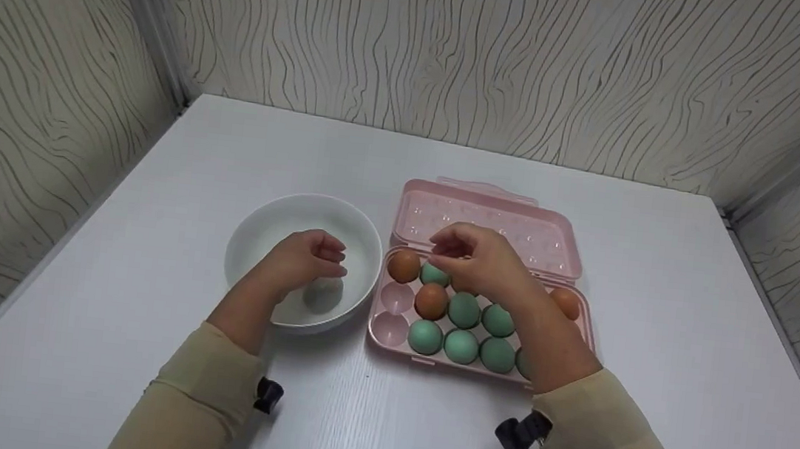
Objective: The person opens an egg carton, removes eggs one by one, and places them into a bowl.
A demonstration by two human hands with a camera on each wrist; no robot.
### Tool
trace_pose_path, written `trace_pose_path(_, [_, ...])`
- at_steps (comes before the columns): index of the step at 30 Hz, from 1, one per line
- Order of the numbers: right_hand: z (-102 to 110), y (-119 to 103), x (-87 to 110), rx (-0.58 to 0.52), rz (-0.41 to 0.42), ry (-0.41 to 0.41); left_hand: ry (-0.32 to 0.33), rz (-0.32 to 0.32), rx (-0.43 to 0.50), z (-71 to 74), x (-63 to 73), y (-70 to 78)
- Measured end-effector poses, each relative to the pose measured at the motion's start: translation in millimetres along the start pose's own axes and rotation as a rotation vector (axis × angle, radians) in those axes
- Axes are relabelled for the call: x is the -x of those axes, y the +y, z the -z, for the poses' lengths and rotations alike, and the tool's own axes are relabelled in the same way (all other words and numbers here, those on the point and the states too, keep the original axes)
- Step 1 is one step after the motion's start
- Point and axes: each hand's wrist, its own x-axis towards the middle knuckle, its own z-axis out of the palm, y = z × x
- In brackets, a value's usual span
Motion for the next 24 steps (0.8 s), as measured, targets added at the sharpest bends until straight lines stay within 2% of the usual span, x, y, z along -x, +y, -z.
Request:
trace_pose_path(3, [0,0,0.3,0.002,-0.011,-0.008,-0.004,-0.011,0.032,2.5,1.7,-0.2])
trace_pose_path(11, [0,1,0.7,-0.016,-0.038,-0.023,-0.001,-0.049,0.027,6.2,1.7,0.0])
trace_pose_path(19, [1,5,-0.1,-0.009,-0.02,0.003,-0.021,-0.145,0.103,3.4,4.1,12.4])
trace_pose_path(24, [2,9,-0.5,-0.04,-0.017,0.006,-0.036,-0.168,0.123,0.1,5.3,20.7])
